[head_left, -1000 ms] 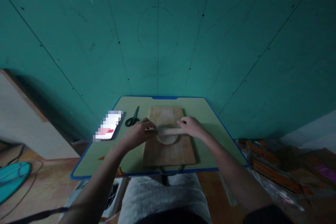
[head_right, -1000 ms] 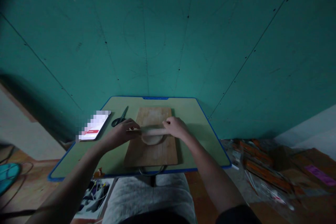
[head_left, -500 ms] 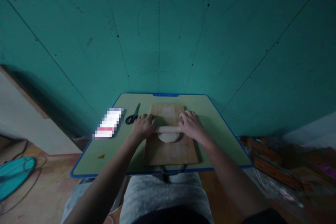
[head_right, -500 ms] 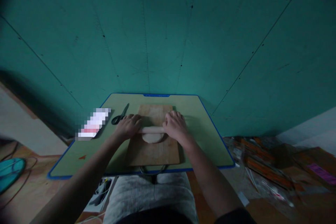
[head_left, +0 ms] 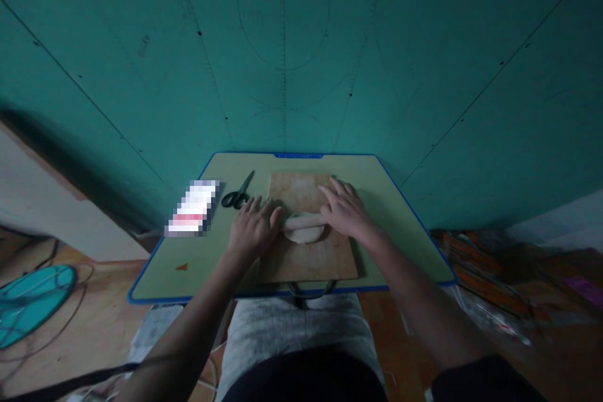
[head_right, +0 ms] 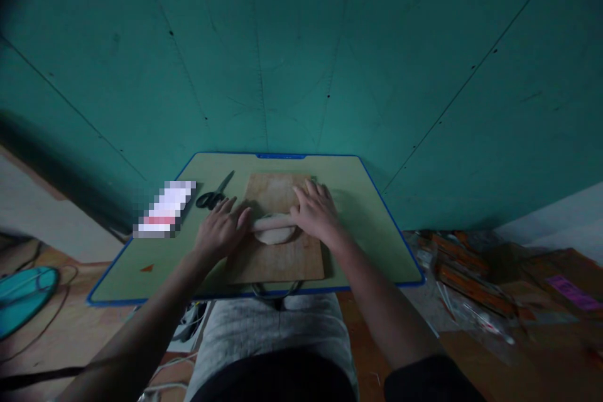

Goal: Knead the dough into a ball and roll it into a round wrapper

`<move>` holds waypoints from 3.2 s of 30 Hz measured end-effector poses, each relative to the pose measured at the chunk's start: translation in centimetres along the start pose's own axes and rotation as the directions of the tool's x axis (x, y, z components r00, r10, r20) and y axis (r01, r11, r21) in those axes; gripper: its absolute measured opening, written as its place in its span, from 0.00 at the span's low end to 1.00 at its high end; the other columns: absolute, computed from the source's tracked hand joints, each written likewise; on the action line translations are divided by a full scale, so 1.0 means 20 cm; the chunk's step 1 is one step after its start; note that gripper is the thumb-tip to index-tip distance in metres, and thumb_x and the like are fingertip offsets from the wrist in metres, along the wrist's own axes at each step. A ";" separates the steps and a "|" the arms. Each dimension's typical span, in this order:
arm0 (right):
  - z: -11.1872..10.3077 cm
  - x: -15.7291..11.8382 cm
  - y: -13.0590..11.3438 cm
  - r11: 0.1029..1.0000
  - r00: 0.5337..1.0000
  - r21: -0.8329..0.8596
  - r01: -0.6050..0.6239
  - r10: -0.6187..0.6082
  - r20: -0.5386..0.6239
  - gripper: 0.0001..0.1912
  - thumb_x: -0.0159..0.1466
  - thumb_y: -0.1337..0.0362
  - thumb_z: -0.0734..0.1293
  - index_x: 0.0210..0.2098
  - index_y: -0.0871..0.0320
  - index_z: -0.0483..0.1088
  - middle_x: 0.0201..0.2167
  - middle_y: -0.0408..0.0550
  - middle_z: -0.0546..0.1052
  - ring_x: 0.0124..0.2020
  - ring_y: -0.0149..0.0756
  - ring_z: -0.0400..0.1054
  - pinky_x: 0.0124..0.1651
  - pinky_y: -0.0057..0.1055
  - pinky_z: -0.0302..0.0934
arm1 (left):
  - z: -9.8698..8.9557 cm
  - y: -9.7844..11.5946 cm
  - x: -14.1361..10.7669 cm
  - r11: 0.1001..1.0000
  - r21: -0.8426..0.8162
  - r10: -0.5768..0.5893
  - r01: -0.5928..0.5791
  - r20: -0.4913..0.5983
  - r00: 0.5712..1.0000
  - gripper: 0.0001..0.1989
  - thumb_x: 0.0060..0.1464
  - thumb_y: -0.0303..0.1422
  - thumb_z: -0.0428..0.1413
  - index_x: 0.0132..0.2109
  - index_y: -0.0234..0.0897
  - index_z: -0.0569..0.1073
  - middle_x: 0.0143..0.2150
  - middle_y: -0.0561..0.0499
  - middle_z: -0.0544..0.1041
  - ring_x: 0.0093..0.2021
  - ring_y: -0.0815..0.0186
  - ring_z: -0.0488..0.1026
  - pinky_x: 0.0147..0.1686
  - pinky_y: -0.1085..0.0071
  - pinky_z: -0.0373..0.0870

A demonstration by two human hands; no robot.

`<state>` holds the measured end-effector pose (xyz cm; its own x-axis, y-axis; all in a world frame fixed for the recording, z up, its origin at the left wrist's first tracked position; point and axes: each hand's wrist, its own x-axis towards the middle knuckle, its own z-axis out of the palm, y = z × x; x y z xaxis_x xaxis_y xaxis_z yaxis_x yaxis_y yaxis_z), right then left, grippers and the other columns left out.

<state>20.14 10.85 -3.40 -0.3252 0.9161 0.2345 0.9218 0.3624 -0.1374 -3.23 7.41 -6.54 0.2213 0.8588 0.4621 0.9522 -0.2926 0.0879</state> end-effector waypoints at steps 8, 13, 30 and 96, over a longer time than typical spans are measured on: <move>0.07 -0.05 0.05 0.997 0.988 0.049 -0.055 0.047 0.148 0.28 0.68 0.66 0.53 0.66 0.63 0.62 0.68 0.56 0.62 0.70 0.44 0.51 0.69 0.43 0.47 | -0.13 0.11 0.05 0.990 0.139 -0.035 0.027 0.050 0.998 0.27 0.68 0.42 0.41 0.59 0.26 0.72 0.60 0.31 0.72 0.64 0.43 0.66 0.60 0.50 0.65; 0.02 -0.08 0.03 1.000 0.998 -0.019 0.024 -0.023 0.061 0.28 0.68 0.64 0.54 0.66 0.63 0.62 0.68 0.58 0.62 0.69 0.47 0.53 0.69 0.43 0.46 | -0.10 0.11 -0.03 0.996 0.068 -0.072 0.066 0.086 0.994 0.26 0.69 0.43 0.42 0.60 0.28 0.70 0.58 0.35 0.74 0.62 0.47 0.68 0.60 0.54 0.66; 0.01 -0.23 -0.05 0.999 0.998 0.019 -0.027 0.028 -0.051 0.26 0.72 0.60 0.51 0.61 0.61 0.69 0.63 0.53 0.71 0.65 0.45 0.61 0.67 0.41 0.53 | -0.11 0.12 -0.15 0.994 0.104 -0.016 0.012 0.040 0.999 0.30 0.68 0.45 0.41 0.62 0.25 0.69 0.63 0.33 0.70 0.67 0.39 0.59 0.62 0.42 0.59; -0.03 -0.04 -0.15 0.995 0.994 0.038 -0.095 0.093 0.051 0.16 0.71 0.64 0.54 0.45 0.54 0.73 0.50 0.51 0.75 0.51 0.40 0.68 0.54 0.33 0.58 | -0.09 0.18 0.13 0.994 0.055 0.082 -0.096 0.224 0.971 0.23 0.63 0.35 0.47 0.62 0.32 0.69 0.62 0.33 0.71 0.65 0.46 0.65 0.59 0.49 0.64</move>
<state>17.86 8.96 -2.55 -0.2484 0.9534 0.1711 0.9400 0.2799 -0.1952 0.37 7.88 -3.46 0.3401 0.9043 0.2580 0.9365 -0.3506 -0.0056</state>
